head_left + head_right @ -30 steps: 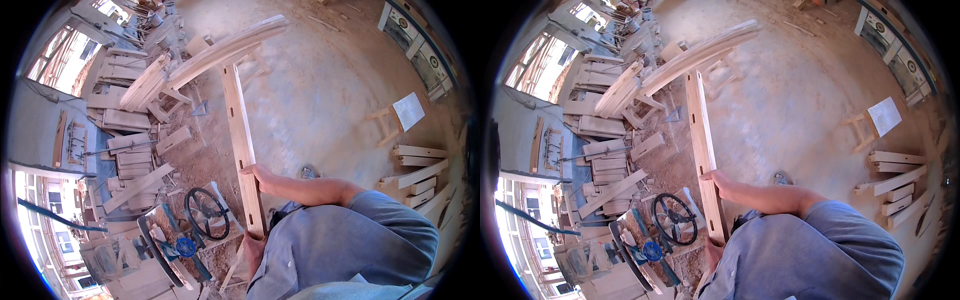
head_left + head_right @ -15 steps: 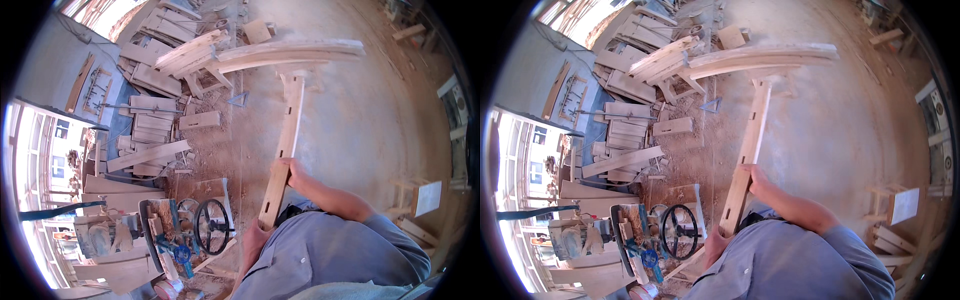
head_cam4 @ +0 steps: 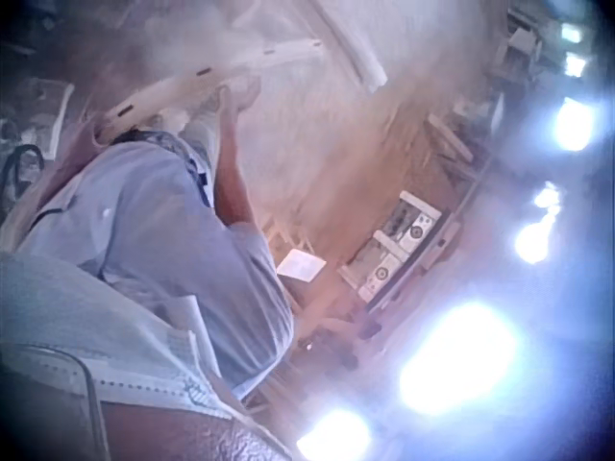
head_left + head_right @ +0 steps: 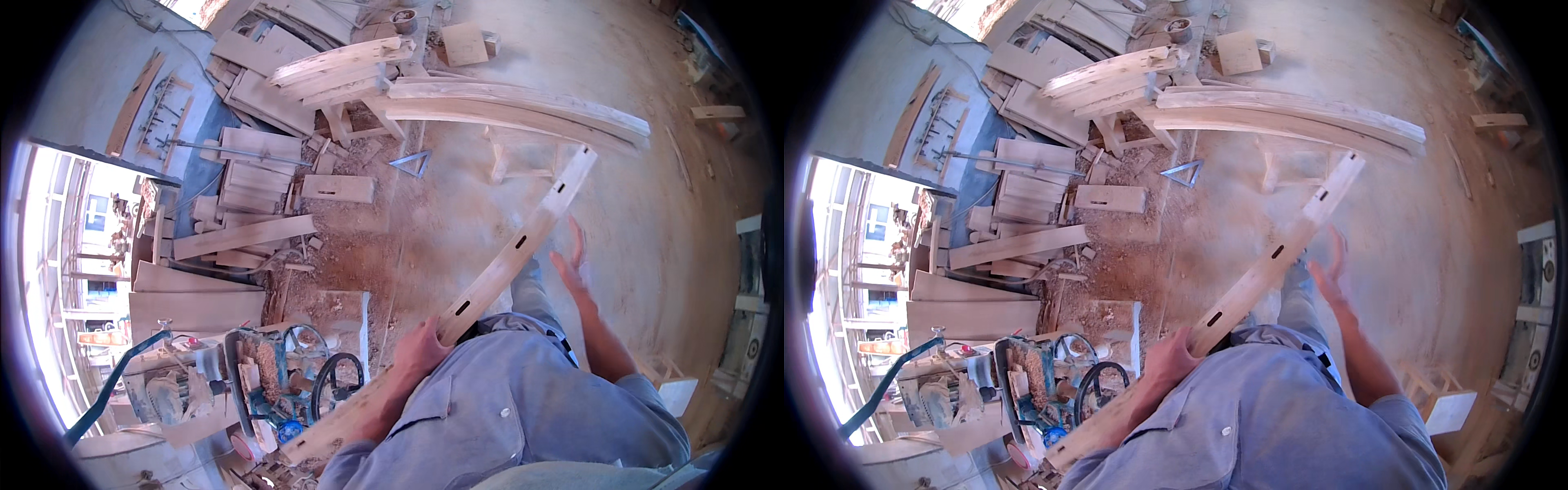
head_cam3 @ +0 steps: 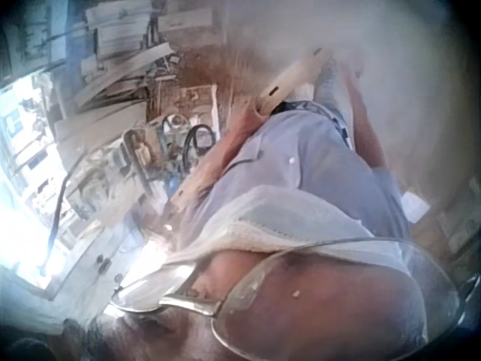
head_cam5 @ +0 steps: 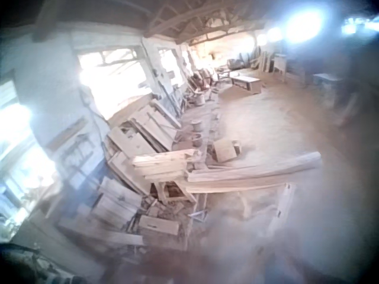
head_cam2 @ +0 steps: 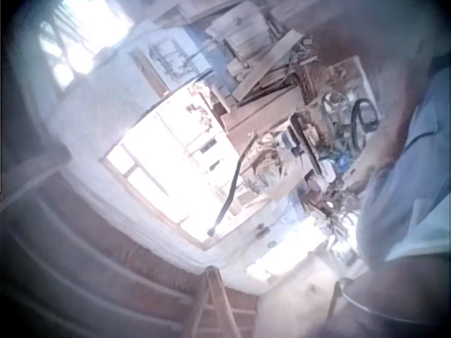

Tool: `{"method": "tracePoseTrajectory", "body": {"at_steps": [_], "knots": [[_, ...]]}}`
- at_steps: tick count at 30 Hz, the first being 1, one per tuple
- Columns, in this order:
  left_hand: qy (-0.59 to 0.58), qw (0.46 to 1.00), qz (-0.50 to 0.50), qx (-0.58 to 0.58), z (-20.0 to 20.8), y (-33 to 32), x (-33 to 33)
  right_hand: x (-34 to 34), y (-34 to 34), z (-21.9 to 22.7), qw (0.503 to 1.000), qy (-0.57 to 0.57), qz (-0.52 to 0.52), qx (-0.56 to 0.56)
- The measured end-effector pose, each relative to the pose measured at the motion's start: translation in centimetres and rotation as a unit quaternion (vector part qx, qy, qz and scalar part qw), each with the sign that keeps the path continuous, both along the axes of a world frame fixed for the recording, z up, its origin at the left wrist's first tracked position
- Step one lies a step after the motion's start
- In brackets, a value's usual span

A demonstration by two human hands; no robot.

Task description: The person operates a lathe to shape a long wooden plank. They feed the wood into the machine, adjust the cutting head with a wheel, and remove the finished piece to place it with others.

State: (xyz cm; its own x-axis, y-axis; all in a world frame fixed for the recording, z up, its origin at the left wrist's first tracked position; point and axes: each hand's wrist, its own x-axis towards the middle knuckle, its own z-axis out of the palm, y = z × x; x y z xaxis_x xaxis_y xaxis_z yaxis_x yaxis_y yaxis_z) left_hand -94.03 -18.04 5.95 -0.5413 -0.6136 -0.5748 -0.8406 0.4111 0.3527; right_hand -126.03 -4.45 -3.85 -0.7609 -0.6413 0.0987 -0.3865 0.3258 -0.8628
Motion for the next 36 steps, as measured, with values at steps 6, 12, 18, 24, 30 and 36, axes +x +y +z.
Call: {"method": "tracePoseTrajectory", "body": {"at_steps": [6, 12, 18, 24, 30, 36], "knots": [[-0.046, 0.997, -0.061, 0.022, -0.1, -6.2, -9.7, -13.3, -1.8, -1.7, 0.942, 0.251, 0.171, 0.143], [0.047, 0.983, -0.174, -0.048, 1.2, -12.0, -16.4, -26.2, -3.7, 0.3, 0.910, 0.273, 0.267, 0.164], [0.031, 0.956, -0.263, -0.125, 5.6, -21.4, -22.4, -35.1, -5.0, -4.4, 0.895, 0.254, 0.349, 0.113], [0.276, 0.827, 0.164, -0.462, 5.8, -29.9, -24.6, -31.8, -16.0, 1.6, 0.909, 0.237, 0.340, 0.044], [0.636, 0.351, 0.617, 0.303, -12.3, -41.6, -32.7, -28.4, -27.6, 1.5, 0.907, 0.149, 0.337, 0.203], [0.510, 0.393, 0.723, 0.250, -18.6, -56.7, -37.3, -28.0, -42.5, 1.1, 0.891, 0.185, 0.312, 0.272]]}}
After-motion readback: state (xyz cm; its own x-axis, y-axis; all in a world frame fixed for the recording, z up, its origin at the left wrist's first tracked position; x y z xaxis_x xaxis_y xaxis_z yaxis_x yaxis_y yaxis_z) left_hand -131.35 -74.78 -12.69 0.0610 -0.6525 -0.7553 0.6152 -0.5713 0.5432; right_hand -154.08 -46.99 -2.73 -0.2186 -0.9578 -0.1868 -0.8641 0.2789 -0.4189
